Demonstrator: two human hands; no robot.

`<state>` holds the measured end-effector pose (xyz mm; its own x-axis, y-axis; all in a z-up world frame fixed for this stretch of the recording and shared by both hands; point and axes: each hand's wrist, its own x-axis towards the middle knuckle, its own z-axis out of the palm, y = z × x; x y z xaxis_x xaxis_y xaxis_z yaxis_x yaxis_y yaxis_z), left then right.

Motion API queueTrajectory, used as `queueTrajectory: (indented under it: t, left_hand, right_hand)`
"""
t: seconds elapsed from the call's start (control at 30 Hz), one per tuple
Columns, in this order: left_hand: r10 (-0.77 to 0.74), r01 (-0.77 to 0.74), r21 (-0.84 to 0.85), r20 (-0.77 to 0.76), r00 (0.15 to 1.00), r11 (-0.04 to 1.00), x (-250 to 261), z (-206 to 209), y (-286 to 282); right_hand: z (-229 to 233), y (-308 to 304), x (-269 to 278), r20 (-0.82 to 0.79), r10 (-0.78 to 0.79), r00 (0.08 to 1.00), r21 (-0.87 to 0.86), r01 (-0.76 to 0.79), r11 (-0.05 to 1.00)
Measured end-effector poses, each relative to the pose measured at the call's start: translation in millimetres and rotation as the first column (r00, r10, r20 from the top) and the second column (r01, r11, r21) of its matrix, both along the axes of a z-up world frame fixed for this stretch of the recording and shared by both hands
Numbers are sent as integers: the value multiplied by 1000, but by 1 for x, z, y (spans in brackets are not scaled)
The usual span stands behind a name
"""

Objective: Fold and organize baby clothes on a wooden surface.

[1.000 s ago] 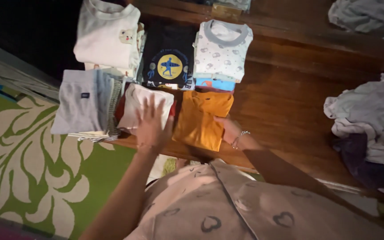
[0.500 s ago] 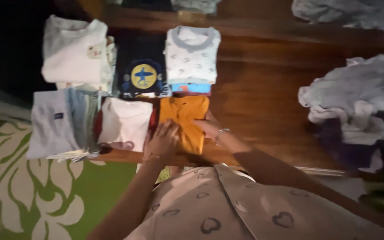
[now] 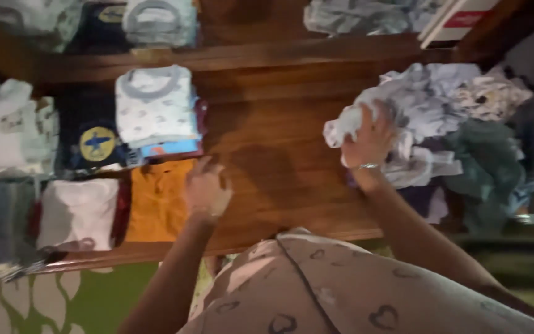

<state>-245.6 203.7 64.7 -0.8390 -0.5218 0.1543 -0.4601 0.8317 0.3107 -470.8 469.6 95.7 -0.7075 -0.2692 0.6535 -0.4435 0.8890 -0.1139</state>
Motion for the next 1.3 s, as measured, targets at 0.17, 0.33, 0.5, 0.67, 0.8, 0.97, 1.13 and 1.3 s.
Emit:
queueTrajectory:
  t: [0.17,0.33,0.5,0.67,0.8,0.97,1.13,1.3]
  left_hand:
    - [-133,134,197,-18,991,971,-66,20,100]
    - [-266,386,327,-355,896,863,-83,36,135]
    - [-253,309,446,-182,950,840,-96,38,140]
    - [-310,411,432,-285,907,803,-111,14,146]
    - [-348,388,598,-188,919,701,-119,34,155]
    - [-399,363,606,-81,913,708,-117,58,140]
    - [-330,148,701,130,935,698,-106,61,117]
    - [-286,42,683,249,925,729,-107,109,113]
  right_hand:
    - [-67,96,-97,411,30,911,-10,-29,1000]
    - [-42,138,-115,311,395,865,-454,-230,861]
    - [-68,222,-135,423,157,892,-519,96,849]
    - [-24,184,-88,223,-115,968,-346,189,919]
    - [-15,106,-95,325,383,865,-495,-190,848]
    - [-124,46,-213,509,434,743,-264,-345,901]
    - [-111,28,-224,580,214,786,165,-370,914]
    - [-29,26,-208,580,40,814,83,-107,991]
